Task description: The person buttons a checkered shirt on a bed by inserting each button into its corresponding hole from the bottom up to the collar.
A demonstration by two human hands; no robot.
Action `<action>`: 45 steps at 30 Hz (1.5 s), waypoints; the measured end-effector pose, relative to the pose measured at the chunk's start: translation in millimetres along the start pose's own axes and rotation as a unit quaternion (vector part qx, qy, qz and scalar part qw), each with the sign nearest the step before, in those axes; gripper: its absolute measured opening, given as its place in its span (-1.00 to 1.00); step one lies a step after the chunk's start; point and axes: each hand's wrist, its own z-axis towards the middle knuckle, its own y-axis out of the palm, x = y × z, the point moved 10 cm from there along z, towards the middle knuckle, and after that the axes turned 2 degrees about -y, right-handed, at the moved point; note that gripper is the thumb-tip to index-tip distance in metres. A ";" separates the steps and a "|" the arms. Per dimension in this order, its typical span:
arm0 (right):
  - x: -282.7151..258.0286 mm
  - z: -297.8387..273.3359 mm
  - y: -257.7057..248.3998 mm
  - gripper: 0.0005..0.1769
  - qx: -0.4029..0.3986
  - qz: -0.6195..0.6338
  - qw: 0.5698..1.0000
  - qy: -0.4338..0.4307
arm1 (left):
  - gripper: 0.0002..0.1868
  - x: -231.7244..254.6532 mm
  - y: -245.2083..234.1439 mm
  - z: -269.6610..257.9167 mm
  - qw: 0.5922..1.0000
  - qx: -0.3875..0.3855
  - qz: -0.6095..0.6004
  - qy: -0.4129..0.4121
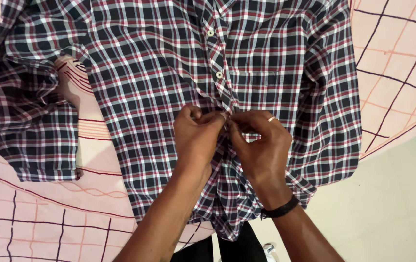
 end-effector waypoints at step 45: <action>84.1 -27.5 -17.2 -0.73 -0.089 0.051 0.982 0.156 | -0.77 -24.8 -40.5 -23.8 0.918 -0.040 0.391 0.050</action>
